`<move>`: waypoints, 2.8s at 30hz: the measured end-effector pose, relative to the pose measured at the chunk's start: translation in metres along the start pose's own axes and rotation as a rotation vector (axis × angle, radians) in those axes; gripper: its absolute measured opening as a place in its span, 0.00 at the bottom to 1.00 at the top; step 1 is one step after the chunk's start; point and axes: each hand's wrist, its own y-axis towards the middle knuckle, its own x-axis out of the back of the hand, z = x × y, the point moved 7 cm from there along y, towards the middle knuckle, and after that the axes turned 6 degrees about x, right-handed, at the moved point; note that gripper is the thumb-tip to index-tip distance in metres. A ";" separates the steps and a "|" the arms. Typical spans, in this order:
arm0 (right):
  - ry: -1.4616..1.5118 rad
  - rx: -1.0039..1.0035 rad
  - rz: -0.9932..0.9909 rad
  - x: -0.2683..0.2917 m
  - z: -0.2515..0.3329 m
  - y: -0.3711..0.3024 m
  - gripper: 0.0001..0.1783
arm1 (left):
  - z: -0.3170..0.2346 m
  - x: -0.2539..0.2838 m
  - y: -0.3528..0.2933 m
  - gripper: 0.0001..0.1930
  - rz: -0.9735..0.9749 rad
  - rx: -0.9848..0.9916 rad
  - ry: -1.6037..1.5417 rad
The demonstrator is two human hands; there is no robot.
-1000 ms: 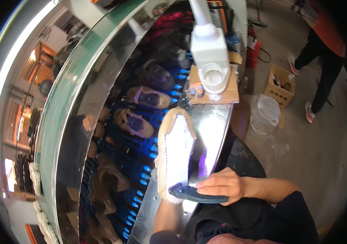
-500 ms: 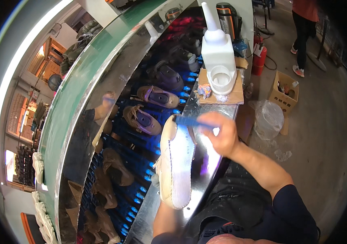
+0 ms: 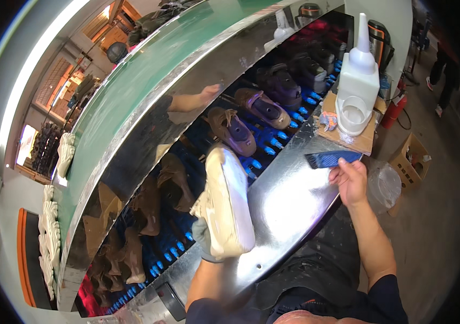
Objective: The person repeatedly applies white paint to beige shoes using a blue brush, dipping the brush into a white container and painting the upper and side surfaces of each shoe before placing it back on the conveyor.
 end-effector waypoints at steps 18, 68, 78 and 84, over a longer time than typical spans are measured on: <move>-0.223 0.095 -0.081 0.052 -0.039 0.013 0.11 | -0.175 0.045 0.211 0.32 -0.498 -0.227 2.008; 0.191 0.070 -0.163 0.070 0.010 0.010 0.10 | 0.017 -0.086 0.099 0.18 0.073 0.102 1.283; 0.159 0.148 -0.253 0.064 0.020 0.011 0.08 | 0.008 -0.175 0.024 0.40 0.164 -0.263 1.593; 0.170 0.139 -0.233 0.053 0.019 0.007 0.10 | 0.120 -0.195 0.045 0.53 0.794 -0.468 2.280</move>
